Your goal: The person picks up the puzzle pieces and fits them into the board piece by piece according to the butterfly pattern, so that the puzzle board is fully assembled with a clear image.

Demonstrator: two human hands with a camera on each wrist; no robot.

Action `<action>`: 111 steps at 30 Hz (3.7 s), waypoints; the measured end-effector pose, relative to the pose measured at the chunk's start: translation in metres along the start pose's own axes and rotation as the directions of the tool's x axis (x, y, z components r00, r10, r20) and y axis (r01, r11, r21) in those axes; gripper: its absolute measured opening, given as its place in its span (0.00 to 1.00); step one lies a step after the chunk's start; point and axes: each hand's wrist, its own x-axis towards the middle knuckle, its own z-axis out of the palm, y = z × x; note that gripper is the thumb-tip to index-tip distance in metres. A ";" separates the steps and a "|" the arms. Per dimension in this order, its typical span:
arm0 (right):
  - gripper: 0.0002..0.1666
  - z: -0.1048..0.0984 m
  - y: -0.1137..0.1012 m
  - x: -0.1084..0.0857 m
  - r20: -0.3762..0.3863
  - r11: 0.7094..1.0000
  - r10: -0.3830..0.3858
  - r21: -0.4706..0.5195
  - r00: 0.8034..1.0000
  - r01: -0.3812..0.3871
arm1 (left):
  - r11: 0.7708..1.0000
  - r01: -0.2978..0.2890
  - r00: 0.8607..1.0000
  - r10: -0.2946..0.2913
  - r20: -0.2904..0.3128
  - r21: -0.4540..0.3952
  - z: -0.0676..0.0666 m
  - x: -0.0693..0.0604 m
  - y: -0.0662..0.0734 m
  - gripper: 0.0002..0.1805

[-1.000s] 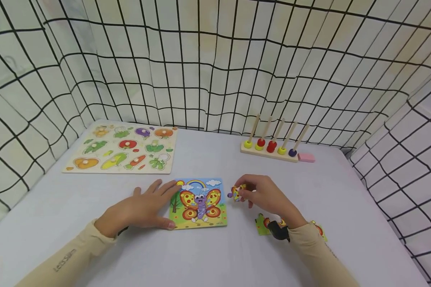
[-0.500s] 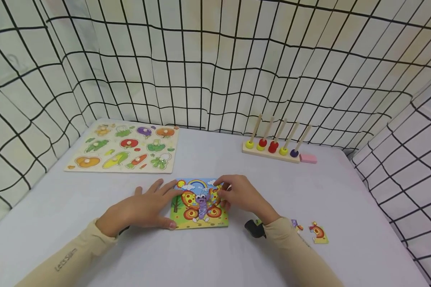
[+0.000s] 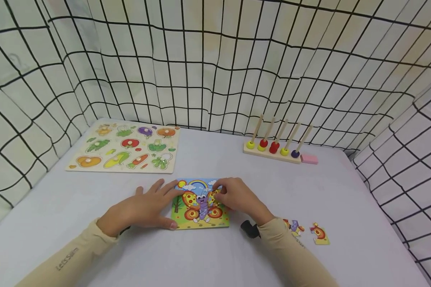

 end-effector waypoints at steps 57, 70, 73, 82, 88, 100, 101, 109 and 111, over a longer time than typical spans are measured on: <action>0.10 -0.008 0.016 -0.027 0.019 0.985 -0.150 -0.078 0.989 0.151 | 1.000 -0.002 1.000 0.002 0.003 -0.004 -0.002 -0.001 0.003 0.52; 0.16 -0.046 0.057 -0.085 -0.125 0.989 -0.096 -0.122 0.988 0.081 | 1.000 -0.007 1.000 0.007 -0.008 0.003 -0.002 0.000 0.004 0.52; 0.20 -0.053 0.061 -0.096 -0.111 0.988 -0.074 -0.146 0.991 0.057 | 1.000 -0.009 1.000 0.009 -0.007 0.007 -0.004 0.000 0.003 0.52; 0.31 -0.051 0.074 -0.117 -0.018 0.986 -0.006 -0.166 1.000 0.003 | 1.000 -0.006 1.000 0.006 -0.003 -0.001 -0.002 0.002 0.001 0.52; 0.30 -0.042 0.083 -0.119 -0.012 0.983 -0.002 -0.183 1.000 0.000 | 1.000 -0.007 1.000 0.007 0.002 -0.007 0.001 0.003 0.000 0.53; 0.18 -0.040 0.079 -0.123 0.019 0.982 -0.060 -0.181 0.998 0.062 | 1.000 0.001 1.000 -0.001 0.008 -0.014 0.002 0.004 0.002 0.53; 0.18 -0.040 0.079 -0.123 0.018 0.980 -0.066 -0.186 0.998 0.068 | 1.000 0.002 1.000 -0.002 0.007 -0.012 0.002 0.004 0.002 0.53; 0.18 -0.038 0.076 -0.124 -0.001 0.979 -0.060 -0.198 0.998 0.058 | 1.000 0.005 1.000 -0.005 0.005 -0.010 0.000 0.003 0.002 0.52; 0.18 -0.038 0.075 -0.124 -0.001 0.978 -0.067 -0.199 0.998 0.066 | 1.000 0.006 1.000 -0.006 0.003 -0.010 0.000 0.002 0.002 0.52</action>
